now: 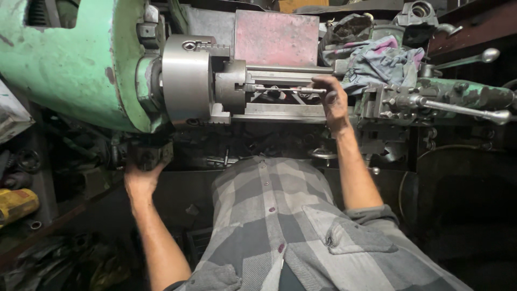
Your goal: The person searches through small parts boxes on a cluttered workbench, picks up a small metal component, and carries it to a lathe. They mount the component in the lathe chuck, tighten it, and work on it at the machine, turning and adjusting the part by hand and with a tool.
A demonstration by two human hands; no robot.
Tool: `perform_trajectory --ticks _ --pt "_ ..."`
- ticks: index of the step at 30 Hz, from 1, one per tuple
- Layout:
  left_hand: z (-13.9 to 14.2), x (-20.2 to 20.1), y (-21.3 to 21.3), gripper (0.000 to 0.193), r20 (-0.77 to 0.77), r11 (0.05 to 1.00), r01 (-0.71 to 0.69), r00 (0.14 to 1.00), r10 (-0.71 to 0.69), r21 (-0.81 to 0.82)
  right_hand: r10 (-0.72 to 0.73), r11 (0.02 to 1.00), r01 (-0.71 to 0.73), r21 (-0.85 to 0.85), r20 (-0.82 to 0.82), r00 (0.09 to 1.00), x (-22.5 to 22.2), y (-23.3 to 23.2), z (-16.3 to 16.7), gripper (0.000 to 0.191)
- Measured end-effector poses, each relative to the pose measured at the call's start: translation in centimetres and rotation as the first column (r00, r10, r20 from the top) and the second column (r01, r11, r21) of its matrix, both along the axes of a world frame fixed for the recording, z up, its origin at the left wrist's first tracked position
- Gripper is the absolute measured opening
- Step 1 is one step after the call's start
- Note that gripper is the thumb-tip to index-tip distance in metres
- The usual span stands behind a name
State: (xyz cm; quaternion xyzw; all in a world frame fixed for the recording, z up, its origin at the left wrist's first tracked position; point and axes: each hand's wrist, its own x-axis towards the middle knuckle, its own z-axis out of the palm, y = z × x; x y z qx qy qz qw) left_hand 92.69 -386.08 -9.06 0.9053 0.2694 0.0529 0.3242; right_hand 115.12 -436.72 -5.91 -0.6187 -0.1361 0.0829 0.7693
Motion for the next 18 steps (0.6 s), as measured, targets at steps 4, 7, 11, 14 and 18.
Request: perform_trajectory --ticks 4,7,11,14,18 --pt "-1.5 -0.2 0.2 0.09 -0.015 0.997 -0.029 0.999 0.03 0.074 -0.171 0.922 0.217 -0.32 0.163 0.972 -0.5 0.0 -3.2 0.068" --pt "-2.1 0.0 0.7 0.088 -0.024 0.999 -0.002 1.0 0.003 0.054 -0.238 0.935 0.267 -0.232 0.143 0.961 -0.5 1.1 -4.4 0.065" --pt "-2.3 -0.2 0.9 0.089 0.081 0.999 0.036 0.996 -0.037 0.011 -0.206 0.977 0.203 0.068 0.031 0.978 -0.7 2.0 -4.7 0.073" --pt "-2.7 -0.4 1.0 0.09 0.091 1.0 0.023 0.996 -0.025 0.015 -0.211 0.965 0.209 0.161 -0.009 0.978 -0.8 2.3 -5.4 0.073" --pt "-3.5 -0.6 1.5 0.084 0.112 0.998 0.061 0.992 -0.062 0.015 -0.177 0.96 0.193 0.202 -0.094 0.98 -1.1 2.3 -6.8 0.066"
